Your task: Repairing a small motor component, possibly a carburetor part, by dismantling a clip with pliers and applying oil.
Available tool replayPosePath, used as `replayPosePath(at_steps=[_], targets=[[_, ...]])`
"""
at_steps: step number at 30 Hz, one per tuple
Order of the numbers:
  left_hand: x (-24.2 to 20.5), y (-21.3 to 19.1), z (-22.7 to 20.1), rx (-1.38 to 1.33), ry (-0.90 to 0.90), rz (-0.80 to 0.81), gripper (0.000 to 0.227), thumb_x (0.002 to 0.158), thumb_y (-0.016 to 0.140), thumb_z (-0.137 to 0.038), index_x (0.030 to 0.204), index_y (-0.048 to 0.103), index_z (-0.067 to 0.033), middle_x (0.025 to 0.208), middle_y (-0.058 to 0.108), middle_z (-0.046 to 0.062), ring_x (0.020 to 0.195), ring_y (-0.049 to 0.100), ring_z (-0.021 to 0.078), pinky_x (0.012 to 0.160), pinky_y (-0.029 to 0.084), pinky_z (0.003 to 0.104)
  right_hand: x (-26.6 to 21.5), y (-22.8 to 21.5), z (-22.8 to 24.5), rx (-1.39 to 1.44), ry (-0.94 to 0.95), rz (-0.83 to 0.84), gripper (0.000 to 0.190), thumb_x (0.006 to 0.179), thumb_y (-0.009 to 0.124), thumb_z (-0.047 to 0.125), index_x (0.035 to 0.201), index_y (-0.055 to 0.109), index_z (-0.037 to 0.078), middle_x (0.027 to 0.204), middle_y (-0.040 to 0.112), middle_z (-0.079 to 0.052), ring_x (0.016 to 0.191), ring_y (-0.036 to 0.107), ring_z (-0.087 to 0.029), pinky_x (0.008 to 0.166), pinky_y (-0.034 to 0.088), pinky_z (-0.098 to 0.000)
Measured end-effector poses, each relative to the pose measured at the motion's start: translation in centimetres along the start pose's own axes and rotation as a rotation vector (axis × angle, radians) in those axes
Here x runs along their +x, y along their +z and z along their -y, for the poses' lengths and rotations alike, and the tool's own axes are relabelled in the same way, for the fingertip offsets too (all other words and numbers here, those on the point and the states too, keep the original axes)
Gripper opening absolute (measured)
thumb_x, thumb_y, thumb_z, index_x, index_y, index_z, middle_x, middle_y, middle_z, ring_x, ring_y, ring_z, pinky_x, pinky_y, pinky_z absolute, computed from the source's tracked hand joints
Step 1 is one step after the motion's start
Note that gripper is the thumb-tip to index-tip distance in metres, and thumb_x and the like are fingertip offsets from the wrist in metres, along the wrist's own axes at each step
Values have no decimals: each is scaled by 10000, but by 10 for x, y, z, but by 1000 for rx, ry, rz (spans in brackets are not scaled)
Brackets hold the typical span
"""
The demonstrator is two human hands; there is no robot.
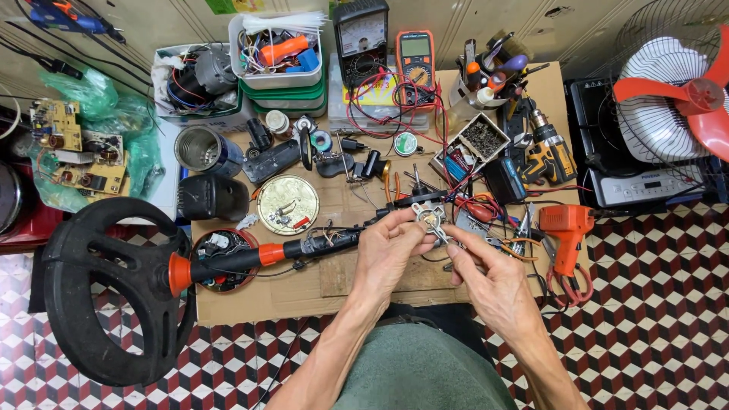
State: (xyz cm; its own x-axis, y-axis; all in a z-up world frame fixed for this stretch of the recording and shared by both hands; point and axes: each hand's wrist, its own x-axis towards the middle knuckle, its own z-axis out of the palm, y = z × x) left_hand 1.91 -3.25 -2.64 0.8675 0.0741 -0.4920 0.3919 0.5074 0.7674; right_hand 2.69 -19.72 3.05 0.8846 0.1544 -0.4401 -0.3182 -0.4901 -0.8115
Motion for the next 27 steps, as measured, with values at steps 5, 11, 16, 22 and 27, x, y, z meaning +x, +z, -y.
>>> replayPosePath(at_steps=[5,11,16,22,27], targets=[[1,-2,3,29,8,-3,355,941,655,-103,1242,638,83,982,746,120,881,747,149,784,621,228,0,-2,4,-71,54,4,400,961,616,209,1351,683,151,674,649,-13,620,618,-54,512,471,-215],[5,-2,7,38,36,14,342,936,662,-96,1216,638,100,985,746,125,882,746,154,784,617,238,1,-4,4,-113,72,16,400,963,612,216,1351,694,168,650,631,-9,552,518,-62,468,409,-235],[2,-1,-2,69,-8,18,352,935,656,-126,1224,646,76,1003,760,130,889,753,156,794,624,238,2,-5,-1,-70,68,18,402,952,624,216,1344,698,169,644,635,3,535,498,-46,458,396,-229],[3,-6,-15,48,-98,3,334,918,666,-125,1211,661,36,1031,763,147,901,762,179,818,638,260,7,-21,-2,-147,144,67,363,976,631,276,1319,705,184,643,651,-12,486,419,-82,432,331,-254],[10,-36,-16,-203,-81,-70,190,932,654,-83,1082,658,34,1023,727,167,917,747,236,870,651,336,39,-66,-117,111,156,-307,365,1033,592,218,1334,677,29,805,687,-80,577,518,-78,525,429,-227]])
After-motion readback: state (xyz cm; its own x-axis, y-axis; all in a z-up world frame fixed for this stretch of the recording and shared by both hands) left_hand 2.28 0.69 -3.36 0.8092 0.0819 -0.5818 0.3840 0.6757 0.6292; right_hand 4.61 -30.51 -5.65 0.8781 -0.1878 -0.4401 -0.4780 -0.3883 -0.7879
